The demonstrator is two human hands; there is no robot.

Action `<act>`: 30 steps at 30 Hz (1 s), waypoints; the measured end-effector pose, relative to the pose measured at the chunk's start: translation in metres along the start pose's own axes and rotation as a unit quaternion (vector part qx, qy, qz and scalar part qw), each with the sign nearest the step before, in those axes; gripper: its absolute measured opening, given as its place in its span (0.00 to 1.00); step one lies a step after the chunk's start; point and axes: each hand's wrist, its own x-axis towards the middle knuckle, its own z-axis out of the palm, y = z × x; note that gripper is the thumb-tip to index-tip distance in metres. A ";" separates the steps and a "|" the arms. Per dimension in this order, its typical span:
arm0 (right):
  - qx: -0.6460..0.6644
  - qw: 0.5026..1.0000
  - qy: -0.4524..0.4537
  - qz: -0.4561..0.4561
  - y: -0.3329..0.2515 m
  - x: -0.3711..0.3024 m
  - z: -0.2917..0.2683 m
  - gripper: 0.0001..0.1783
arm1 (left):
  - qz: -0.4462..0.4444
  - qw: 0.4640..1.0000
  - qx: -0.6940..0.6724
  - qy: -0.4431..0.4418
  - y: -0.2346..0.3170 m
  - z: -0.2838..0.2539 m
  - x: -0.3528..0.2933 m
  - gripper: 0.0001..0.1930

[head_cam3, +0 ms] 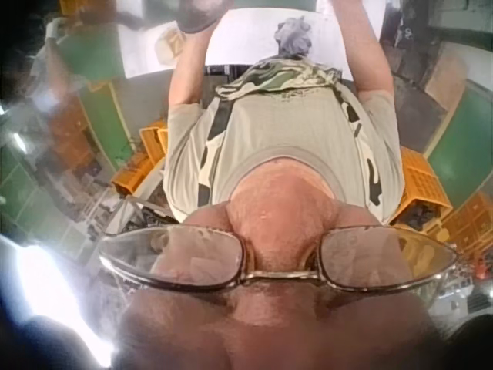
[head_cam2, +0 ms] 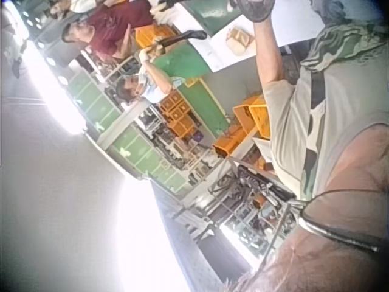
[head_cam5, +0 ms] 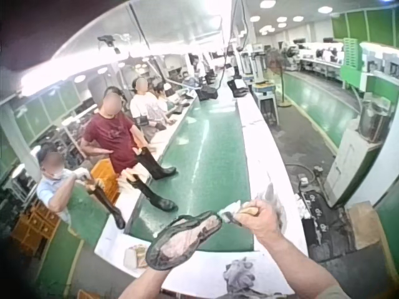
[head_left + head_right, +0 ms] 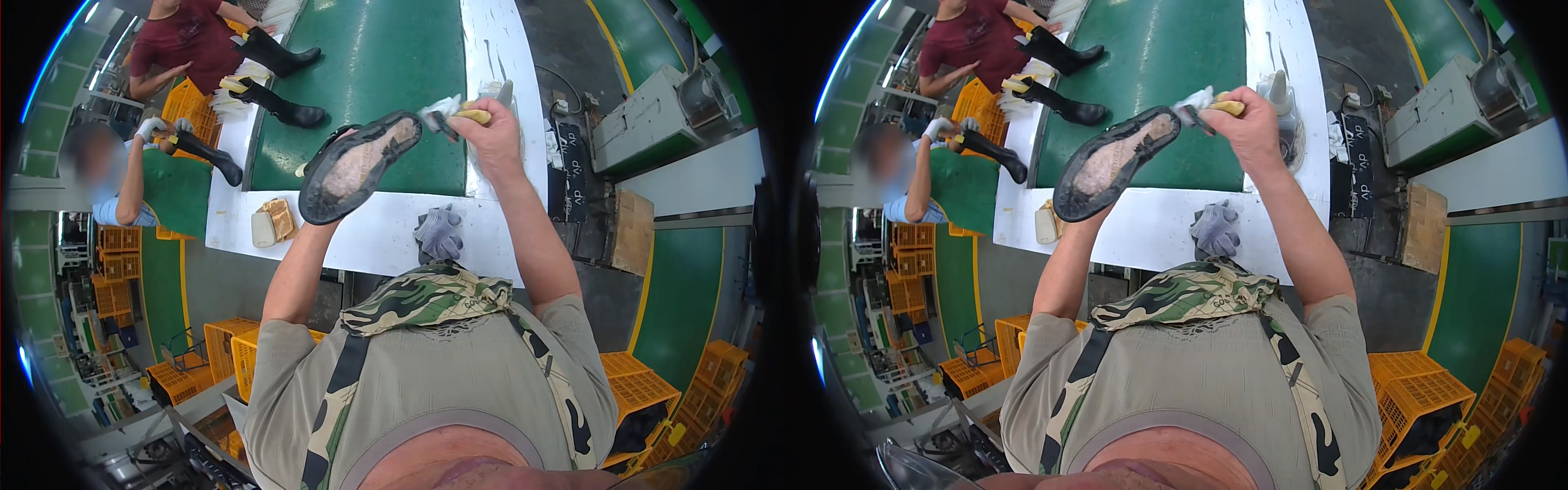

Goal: The recorder applies adhesive or glue to the bottom of black boots using a small brush at a footwear manufacturing assembly line.

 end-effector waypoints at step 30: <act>-0.045 0.989 -0.131 0.058 -0.041 -0.030 0.059 0.09 | 0.175 0.918 0.333 0.130 0.029 0.047 -0.027 0.21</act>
